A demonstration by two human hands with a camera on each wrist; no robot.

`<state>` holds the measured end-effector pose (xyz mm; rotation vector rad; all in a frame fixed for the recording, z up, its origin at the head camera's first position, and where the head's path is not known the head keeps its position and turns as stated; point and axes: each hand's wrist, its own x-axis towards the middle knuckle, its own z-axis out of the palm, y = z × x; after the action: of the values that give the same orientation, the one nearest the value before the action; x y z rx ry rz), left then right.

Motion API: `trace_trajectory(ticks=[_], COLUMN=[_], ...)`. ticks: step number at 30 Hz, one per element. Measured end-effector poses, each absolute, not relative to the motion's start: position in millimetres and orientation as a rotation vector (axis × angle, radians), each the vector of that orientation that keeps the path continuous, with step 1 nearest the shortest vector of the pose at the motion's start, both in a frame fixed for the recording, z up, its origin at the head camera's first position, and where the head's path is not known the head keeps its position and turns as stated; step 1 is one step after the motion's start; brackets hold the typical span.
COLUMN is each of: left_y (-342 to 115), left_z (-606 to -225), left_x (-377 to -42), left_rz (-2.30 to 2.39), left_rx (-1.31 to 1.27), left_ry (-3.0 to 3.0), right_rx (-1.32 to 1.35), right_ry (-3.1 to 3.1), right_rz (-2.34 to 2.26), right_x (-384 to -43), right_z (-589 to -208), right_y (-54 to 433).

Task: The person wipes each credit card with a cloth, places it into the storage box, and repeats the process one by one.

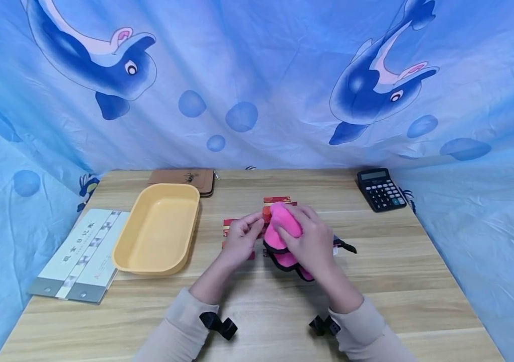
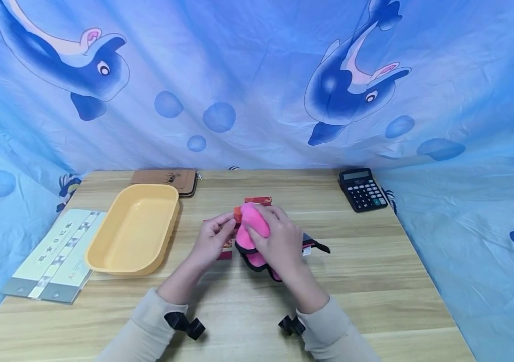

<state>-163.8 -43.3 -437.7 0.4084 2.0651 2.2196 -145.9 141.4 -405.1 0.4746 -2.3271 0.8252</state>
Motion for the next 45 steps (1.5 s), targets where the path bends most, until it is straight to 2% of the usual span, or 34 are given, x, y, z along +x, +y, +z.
trace_trajectory(ticks=[8, 22, 39, 45], left_y=[-49.4, -37.1, -50.5, -47.1], left_z=[-432.1, -431.6, -425.2, -427.4], left_x=[-162.8, -160.0, -160.3, -160.7], left_rz=[2.286, 2.129, 2.156, 2.151], left_rx=[0.432, 0.476, 0.364, 0.42], left_ry=[2.0, 2.203, 2.264, 2.197], right_rx=[0.362, 0.584, 0.393, 0.551], right_ry=[-2.361, -2.283, -2.345, -2.294], right_rz=[0.766, 0.779, 0.741, 0.741], right_x=[-152.5, -145.2, -160.5, -155.0], right_z=[-405.6, -397.9, -409.9, -406.0], right_y=[162.9, 126.7, 156.5, 141.6])
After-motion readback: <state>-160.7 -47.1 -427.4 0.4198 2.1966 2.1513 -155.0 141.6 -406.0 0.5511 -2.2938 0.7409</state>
